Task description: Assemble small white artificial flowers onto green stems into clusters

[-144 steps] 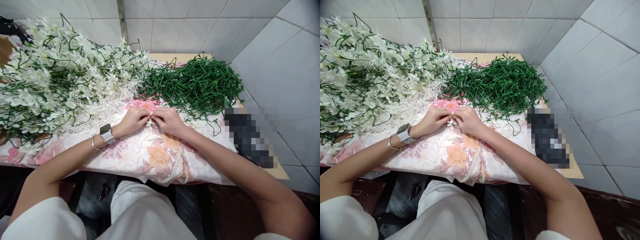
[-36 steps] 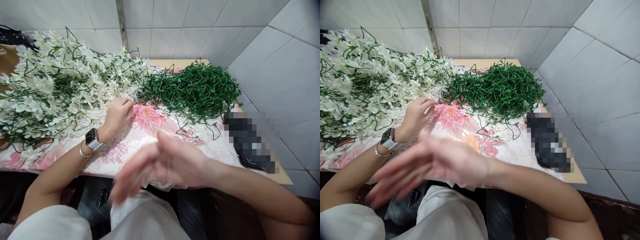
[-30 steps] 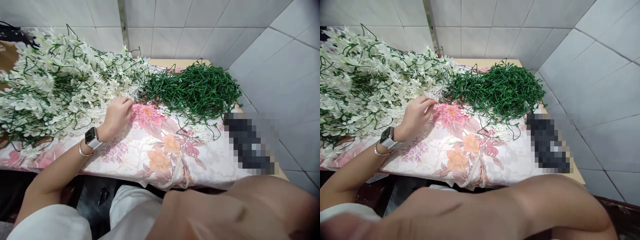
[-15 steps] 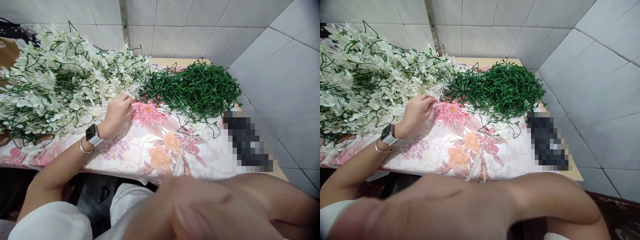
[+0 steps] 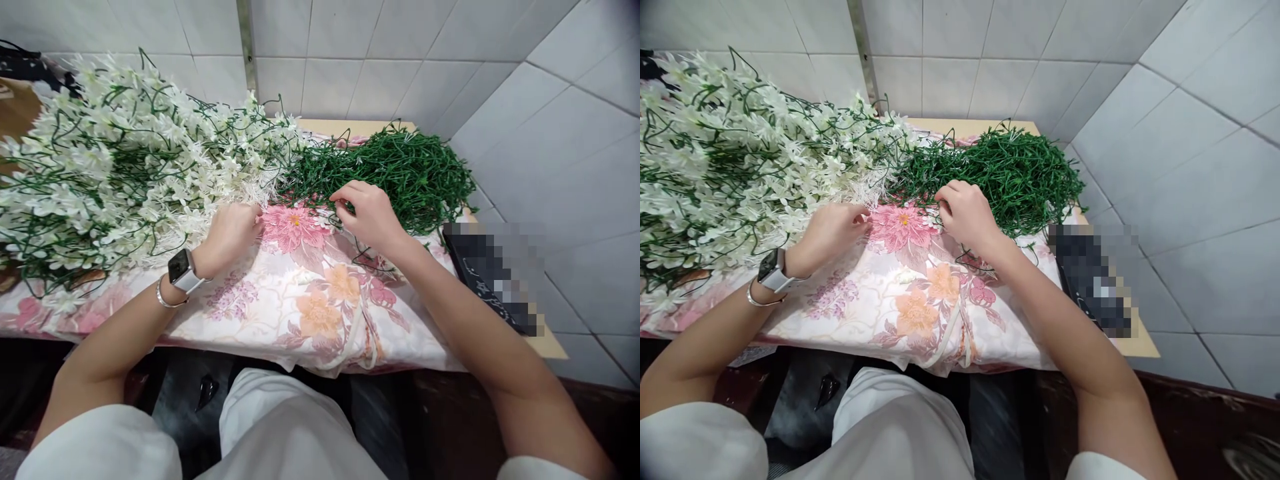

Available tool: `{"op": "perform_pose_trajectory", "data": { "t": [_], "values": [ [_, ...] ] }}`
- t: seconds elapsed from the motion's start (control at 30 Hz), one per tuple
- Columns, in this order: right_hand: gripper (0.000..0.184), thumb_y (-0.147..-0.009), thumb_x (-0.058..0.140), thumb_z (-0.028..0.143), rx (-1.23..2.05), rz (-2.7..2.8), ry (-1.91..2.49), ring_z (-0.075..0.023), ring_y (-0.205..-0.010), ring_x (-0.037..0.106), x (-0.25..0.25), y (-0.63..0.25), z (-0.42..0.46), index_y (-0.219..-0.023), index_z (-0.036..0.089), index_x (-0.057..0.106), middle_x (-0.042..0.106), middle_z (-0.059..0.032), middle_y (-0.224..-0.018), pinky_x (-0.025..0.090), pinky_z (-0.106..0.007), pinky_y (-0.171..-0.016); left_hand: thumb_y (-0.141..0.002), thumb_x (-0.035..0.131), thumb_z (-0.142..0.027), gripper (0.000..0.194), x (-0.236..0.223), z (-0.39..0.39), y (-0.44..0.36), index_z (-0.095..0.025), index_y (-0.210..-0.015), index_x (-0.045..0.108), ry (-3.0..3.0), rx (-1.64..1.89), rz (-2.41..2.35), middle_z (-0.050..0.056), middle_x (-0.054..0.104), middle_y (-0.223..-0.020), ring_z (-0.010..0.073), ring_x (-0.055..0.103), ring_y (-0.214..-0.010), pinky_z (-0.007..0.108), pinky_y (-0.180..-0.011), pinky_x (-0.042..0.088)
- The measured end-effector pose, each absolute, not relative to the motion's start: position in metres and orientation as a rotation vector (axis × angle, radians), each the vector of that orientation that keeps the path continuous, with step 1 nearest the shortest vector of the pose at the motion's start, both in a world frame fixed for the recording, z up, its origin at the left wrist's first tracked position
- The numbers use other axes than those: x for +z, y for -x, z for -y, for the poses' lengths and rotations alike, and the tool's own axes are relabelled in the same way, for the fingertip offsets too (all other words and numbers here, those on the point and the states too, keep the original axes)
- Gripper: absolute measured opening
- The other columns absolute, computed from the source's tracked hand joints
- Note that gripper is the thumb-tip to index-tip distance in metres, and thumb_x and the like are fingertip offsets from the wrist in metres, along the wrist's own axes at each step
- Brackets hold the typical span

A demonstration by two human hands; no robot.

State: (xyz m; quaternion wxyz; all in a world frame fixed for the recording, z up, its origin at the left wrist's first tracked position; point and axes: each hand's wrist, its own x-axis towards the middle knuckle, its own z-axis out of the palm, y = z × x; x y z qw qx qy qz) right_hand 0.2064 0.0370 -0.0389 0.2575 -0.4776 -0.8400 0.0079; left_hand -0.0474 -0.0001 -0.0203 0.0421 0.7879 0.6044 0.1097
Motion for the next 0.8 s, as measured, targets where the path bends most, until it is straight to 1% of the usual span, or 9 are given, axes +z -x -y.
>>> {"op": "perform_pose_trajectory", "data": {
  "t": [0.1, 0.23, 0.3, 0.4, 0.47, 0.5, 0.63, 0.73, 0.8],
  "values": [
    [0.018, -0.079, 0.049, 0.013, 0.092, 2.273, 1.196, -0.0240, -0.088, 0.060, -0.034, -0.206, -0.032, -0.081, 0.018, 0.066, 0.070, -0.0087, -0.089, 0.043, -0.037, -0.080, -0.081, 0.053, -0.018, 0.021, -0.022, -0.001, 0.046, -0.015, -0.093, 0.069, -2.409, 0.410, -1.815, 0.009, 0.072, -0.081, 0.0227, 0.066, -0.079, 0.031, -0.072, 0.045],
    [0.017, -0.085, 0.048, 0.018, 0.218, 2.240, 1.049, -0.0212, -0.088, 0.060, -0.035, -0.195, -0.022, -0.085, 0.018, 0.065, 0.069, -0.0077, -0.091, 0.044, -0.035, -0.081, -0.083, 0.054, -0.018, 0.027, -0.019, 0.000, 0.044, -0.015, -0.107, 0.065, -2.286, 0.686, -1.574, 0.006, 0.073, -0.085, 0.0168, 0.067, -0.077, 0.027, -0.074, 0.048],
    [0.018, -0.087, 0.047, 0.020, 0.199, 2.279, 1.020, -0.0214, -0.088, 0.059, -0.037, -0.191, -0.018, -0.087, 0.017, 0.065, 0.069, -0.0086, -0.092, 0.043, -0.035, -0.081, -0.084, 0.053, -0.019, 0.029, -0.019, 0.001, 0.044, -0.015, -0.111, 0.063, -2.303, 0.671, -1.614, 0.006, 0.073, -0.086, 0.0166, 0.067, -0.077, 0.027, -0.073, 0.048],
    [0.020, -0.087, 0.047, 0.019, 0.098, 2.334, 1.079, -0.0235, -0.090, 0.059, -0.039, -0.190, -0.018, -0.089, 0.016, 0.066, 0.069, -0.0099, -0.093, 0.041, -0.036, -0.080, -0.085, 0.054, -0.025, 0.024, -0.023, 0.002, 0.045, -0.012, -0.102, 0.065, -2.485, 0.385, -1.812, 0.010, 0.070, -0.085, 0.0204, 0.064, -0.076, 0.030, -0.069, 0.046],
    [0.020, -0.087, 0.046, 0.018, 0.085, 2.325, 1.139, -0.0236, -0.090, 0.058, -0.039, -0.191, -0.019, -0.088, 0.016, 0.066, 0.069, -0.0100, -0.093, 0.040, -0.037, -0.080, -0.085, 0.054, -0.026, 0.021, -0.028, 0.000, 0.045, -0.011, -0.094, 0.066, -2.611, 0.229, -1.786, 0.012, 0.067, -0.083, 0.0220, 0.061, -0.076, 0.030, -0.066, 0.044],
    [0.020, -0.087, 0.046, 0.017, 0.098, 2.316, 1.159, -0.0235, -0.090, 0.058, -0.039, -0.192, -0.020, -0.088, 0.016, 0.066, 0.069, -0.0101, -0.093, 0.040, -0.037, -0.080, -0.086, 0.053, -0.026, 0.021, -0.030, 0.000, 0.045, -0.011, -0.091, 0.067, -2.660, 0.209, -1.726, 0.012, 0.066, -0.082, 0.0222, 0.060, -0.076, 0.031, -0.066, 0.043],
    [0.021, -0.088, 0.045, 0.017, 0.175, 2.313, 1.143, -0.0234, -0.090, 0.058, -0.038, -0.190, -0.017, -0.089, 0.015, 0.066, 0.069, -0.0104, -0.094, 0.040, -0.037, -0.082, -0.089, 0.052, -0.025, 0.020, -0.038, -0.001, 0.041, -0.014, -0.087, 0.068, -2.734, 0.357, -1.527, 0.010, 0.063, -0.081, 0.0217, 0.057, -0.078, 0.031, -0.067, 0.042],
    [0.021, -0.088, 0.048, 0.018, 0.252, 2.363, 1.051, -0.0234, -0.094, 0.057, -0.043, -0.185, -0.013, -0.099, 0.016, 0.066, 0.069, -0.0104, -0.098, 0.042, -0.037, -0.083, -0.090, 0.050, -0.022, 0.020, -0.042, -0.001, 0.039, -0.014, -0.088, 0.069, -2.732, 0.475, -1.409, 0.009, 0.063, -0.082, 0.0200, 0.056, -0.079, 0.030, -0.070, 0.042],
    [0.024, -0.090, 0.050, 0.020, 0.263, 2.409, 0.967, -0.0232, -0.098, 0.054, -0.050, -0.181, -0.011, -0.107, 0.015, 0.065, 0.067, -0.0117, -0.105, 0.042, -0.037, -0.085, -0.091, 0.051, -0.022, 0.020, -0.044, -0.001, 0.037, -0.014, -0.088, 0.069, -2.718, 0.520, -1.313, 0.008, 0.063, -0.084, 0.0193, 0.056, -0.080, 0.030, -0.071, 0.043]
  ]
}}
